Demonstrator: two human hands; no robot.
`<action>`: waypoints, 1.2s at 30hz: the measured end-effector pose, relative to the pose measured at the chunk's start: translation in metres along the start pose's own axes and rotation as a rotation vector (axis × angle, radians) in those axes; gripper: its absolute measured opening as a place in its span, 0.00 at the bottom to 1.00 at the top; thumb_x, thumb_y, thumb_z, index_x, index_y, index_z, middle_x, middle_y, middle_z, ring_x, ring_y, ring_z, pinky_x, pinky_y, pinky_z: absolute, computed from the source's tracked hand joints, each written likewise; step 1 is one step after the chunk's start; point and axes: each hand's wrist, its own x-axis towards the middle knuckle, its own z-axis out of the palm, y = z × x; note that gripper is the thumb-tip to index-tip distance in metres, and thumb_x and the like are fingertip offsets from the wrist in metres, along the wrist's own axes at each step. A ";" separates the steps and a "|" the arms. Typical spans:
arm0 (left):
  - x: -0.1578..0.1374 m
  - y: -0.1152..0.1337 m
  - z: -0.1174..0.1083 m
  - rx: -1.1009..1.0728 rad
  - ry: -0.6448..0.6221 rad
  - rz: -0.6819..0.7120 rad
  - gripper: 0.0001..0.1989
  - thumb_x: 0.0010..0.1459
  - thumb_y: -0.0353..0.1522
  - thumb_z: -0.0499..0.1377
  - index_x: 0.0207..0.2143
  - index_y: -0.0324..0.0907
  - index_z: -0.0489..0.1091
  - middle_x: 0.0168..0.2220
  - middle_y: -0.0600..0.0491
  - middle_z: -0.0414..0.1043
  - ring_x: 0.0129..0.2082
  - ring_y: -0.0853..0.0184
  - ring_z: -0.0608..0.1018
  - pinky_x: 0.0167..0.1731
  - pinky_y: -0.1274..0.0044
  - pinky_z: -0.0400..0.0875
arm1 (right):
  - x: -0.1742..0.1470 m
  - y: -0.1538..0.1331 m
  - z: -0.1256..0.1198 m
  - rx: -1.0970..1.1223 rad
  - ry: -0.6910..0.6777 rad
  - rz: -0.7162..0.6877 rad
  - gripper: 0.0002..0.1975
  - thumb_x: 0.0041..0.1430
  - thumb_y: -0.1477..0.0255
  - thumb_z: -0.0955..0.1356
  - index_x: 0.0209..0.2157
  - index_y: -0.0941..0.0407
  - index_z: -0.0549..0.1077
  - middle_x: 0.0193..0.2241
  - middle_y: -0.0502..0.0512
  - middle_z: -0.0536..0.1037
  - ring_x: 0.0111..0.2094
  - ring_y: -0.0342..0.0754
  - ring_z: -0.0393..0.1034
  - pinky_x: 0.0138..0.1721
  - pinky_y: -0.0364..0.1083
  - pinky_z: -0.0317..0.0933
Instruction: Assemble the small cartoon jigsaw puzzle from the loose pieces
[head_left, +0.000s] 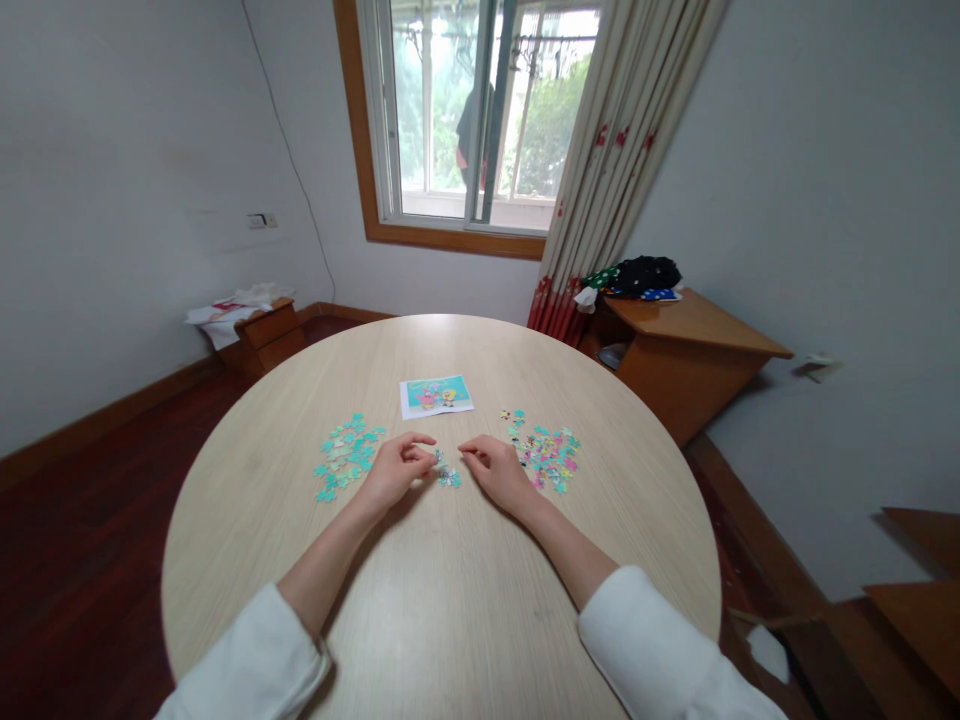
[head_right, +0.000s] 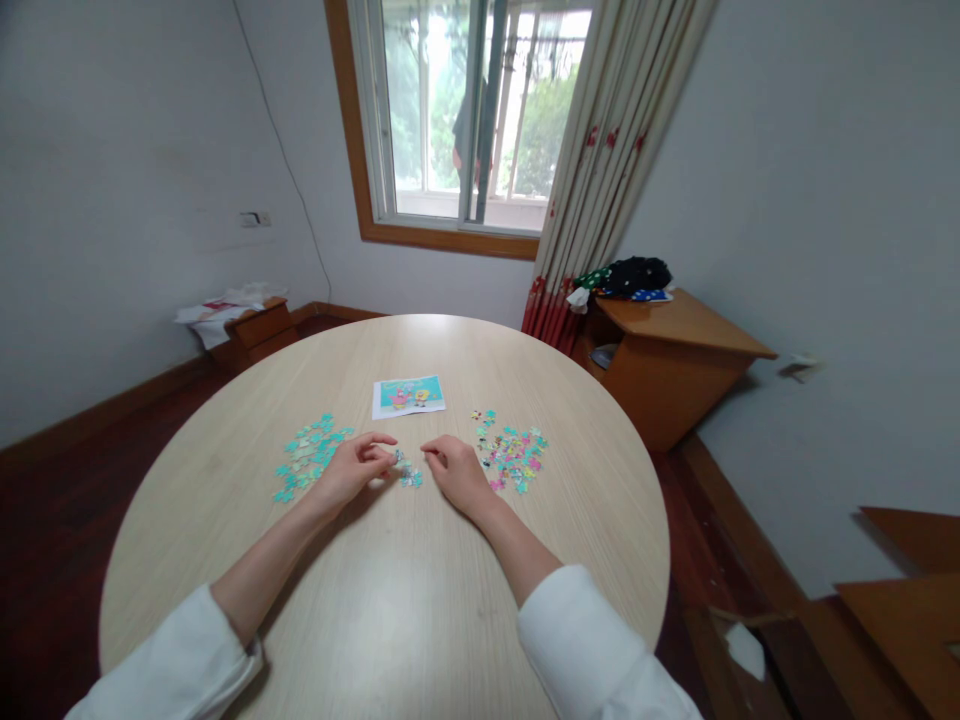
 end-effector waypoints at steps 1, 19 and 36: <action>0.000 0.000 0.000 -0.001 0.000 -0.002 0.16 0.37 0.33 0.65 0.32 0.37 0.69 0.19 0.55 0.71 0.20 0.71 0.73 0.25 0.78 0.66 | 0.000 0.000 0.000 -0.002 0.000 0.000 0.07 0.53 0.79 0.65 0.32 0.57 0.75 0.30 0.54 0.78 0.31 0.45 0.71 0.35 0.44 0.65; -0.001 0.003 0.001 0.009 -0.032 -0.053 0.19 0.36 0.34 0.64 0.33 0.38 0.68 0.19 0.56 0.72 0.18 0.70 0.72 0.23 0.78 0.65 | -0.003 -0.019 -0.004 0.024 -0.084 -0.158 0.11 0.52 0.73 0.70 0.40 0.55 0.74 0.36 0.56 0.78 0.38 0.48 0.71 0.41 0.48 0.64; -0.003 0.005 0.002 0.017 -0.062 -0.056 0.17 0.37 0.34 0.65 0.32 0.38 0.67 0.17 0.56 0.72 0.18 0.70 0.72 0.22 0.78 0.66 | -0.003 -0.022 -0.007 -0.007 -0.110 -0.190 0.09 0.52 0.73 0.70 0.38 0.55 0.75 0.35 0.55 0.78 0.38 0.47 0.70 0.41 0.47 0.63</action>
